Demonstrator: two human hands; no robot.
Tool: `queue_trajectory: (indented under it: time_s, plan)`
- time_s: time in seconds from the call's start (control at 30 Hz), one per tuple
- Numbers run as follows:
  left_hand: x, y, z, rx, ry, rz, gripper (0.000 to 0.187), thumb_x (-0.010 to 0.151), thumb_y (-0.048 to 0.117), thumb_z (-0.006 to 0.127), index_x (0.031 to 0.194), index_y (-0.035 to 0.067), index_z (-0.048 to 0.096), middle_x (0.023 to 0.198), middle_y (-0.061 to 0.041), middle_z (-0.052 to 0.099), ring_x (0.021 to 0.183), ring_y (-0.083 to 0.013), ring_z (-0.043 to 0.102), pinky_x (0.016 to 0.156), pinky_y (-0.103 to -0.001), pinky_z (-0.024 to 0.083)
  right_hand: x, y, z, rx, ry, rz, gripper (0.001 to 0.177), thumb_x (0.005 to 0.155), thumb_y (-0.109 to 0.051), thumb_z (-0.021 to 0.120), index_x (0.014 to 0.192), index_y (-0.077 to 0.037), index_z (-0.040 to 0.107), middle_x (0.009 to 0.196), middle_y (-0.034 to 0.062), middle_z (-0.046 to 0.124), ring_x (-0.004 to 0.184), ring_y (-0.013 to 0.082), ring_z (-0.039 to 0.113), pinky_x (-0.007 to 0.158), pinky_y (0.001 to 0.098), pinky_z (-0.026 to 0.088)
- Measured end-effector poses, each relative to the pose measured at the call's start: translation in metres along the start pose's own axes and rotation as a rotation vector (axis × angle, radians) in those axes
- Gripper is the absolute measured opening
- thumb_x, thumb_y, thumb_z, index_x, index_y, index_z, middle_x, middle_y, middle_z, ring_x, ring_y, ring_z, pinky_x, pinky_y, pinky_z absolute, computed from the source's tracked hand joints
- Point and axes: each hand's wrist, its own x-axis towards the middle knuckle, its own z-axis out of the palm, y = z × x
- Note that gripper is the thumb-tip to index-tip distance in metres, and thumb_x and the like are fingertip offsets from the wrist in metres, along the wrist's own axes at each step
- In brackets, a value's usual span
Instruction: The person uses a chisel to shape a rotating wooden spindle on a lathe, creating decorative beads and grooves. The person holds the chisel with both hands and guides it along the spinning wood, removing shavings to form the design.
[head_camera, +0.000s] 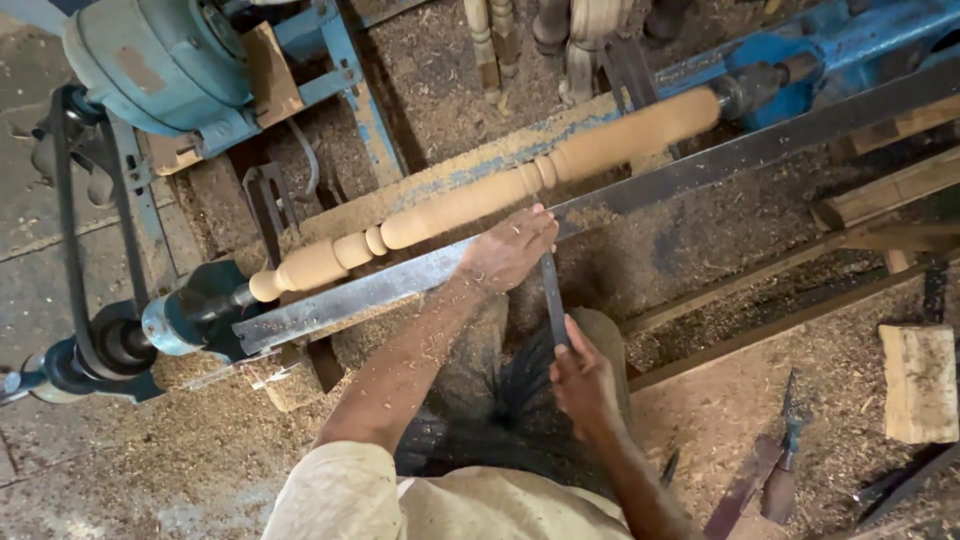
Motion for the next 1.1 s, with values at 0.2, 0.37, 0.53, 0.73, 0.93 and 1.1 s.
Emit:
queue_trajectory:
  time_s: [0.2,0.37,0.53,0.73,0.93,1.1]
  plan:
    - [-0.001,0.002,0.006,0.066,-0.023,0.002,0.04,0.096,0.022,0.06,0.132,0.005,0.065,0.138,-0.012,0.063,0.137,-0.0302,0.053,0.116,-0.039,0.044,0.009,-0.011,-0.024,-0.104,-0.072,-0.034,0.058,0.099,-0.018,0.055,0.155,-0.027,0.046,0.064,-0.0009,0.052,0.047,0.01,0.043,0.04,0.027,0.037]
    - [0.0,0.001,0.009,-0.03,-0.036,-0.052,0.035,0.098,0.021,0.059,0.13,0.006,0.065,0.136,-0.015,0.064,0.134,-0.0317,0.055,0.114,-0.04,0.047,0.018,-0.026,-0.052,-0.359,-0.096,-0.131,0.057,0.1,-0.017,0.055,0.156,-0.025,0.049,0.071,-0.0033,0.055,0.059,0.0084,0.048,0.049,0.0265,0.042]
    - [-0.001,0.006,0.005,0.031,-0.016,-0.026,0.036,0.098,0.021,0.06,0.13,0.005,0.065,0.135,-0.014,0.064,0.133,-0.0313,0.058,0.116,-0.04,0.047,0.031,-0.046,-0.076,-0.431,-0.18,-0.049,0.056,0.099,-0.018,0.053,0.155,-0.026,0.047,0.082,-0.0079,0.063,0.065,0.009,0.053,0.054,0.0272,0.048]
    - [0.001,0.0,0.002,0.028,-0.013,-0.031,0.038,0.099,0.023,0.058,0.131,0.005,0.064,0.137,-0.015,0.063,0.133,-0.0324,0.056,0.115,-0.042,0.046,0.046,-0.064,-0.101,-0.522,-0.213,-0.122,0.055,0.1,-0.018,0.057,0.154,-0.026,0.053,0.074,0.0045,0.059,0.06,0.0126,0.049,0.052,0.0287,0.045]
    - [-0.006,0.005,0.007,0.005,-0.014,-0.066,0.037,0.099,0.02,0.058,0.133,0.007,0.064,0.14,-0.011,0.063,0.137,-0.0291,0.054,0.115,-0.039,0.046,0.022,-0.026,-0.061,-0.338,-0.056,-0.065,0.05,0.099,-0.015,0.057,0.148,-0.025,0.057,0.071,-0.0017,0.063,0.054,0.008,0.051,0.045,0.025,0.045]
    - [-0.003,0.004,0.007,0.002,-0.001,-0.071,0.04,0.096,0.016,0.058,0.134,0.007,0.064,0.141,-0.01,0.063,0.138,-0.0281,0.055,0.116,-0.037,0.047,0.022,-0.004,-0.038,-0.069,-0.035,-0.008,0.051,0.099,-0.014,0.058,0.149,-0.024,0.056,0.064,-0.0007,0.058,0.047,0.0091,0.046,0.041,0.0252,0.039]
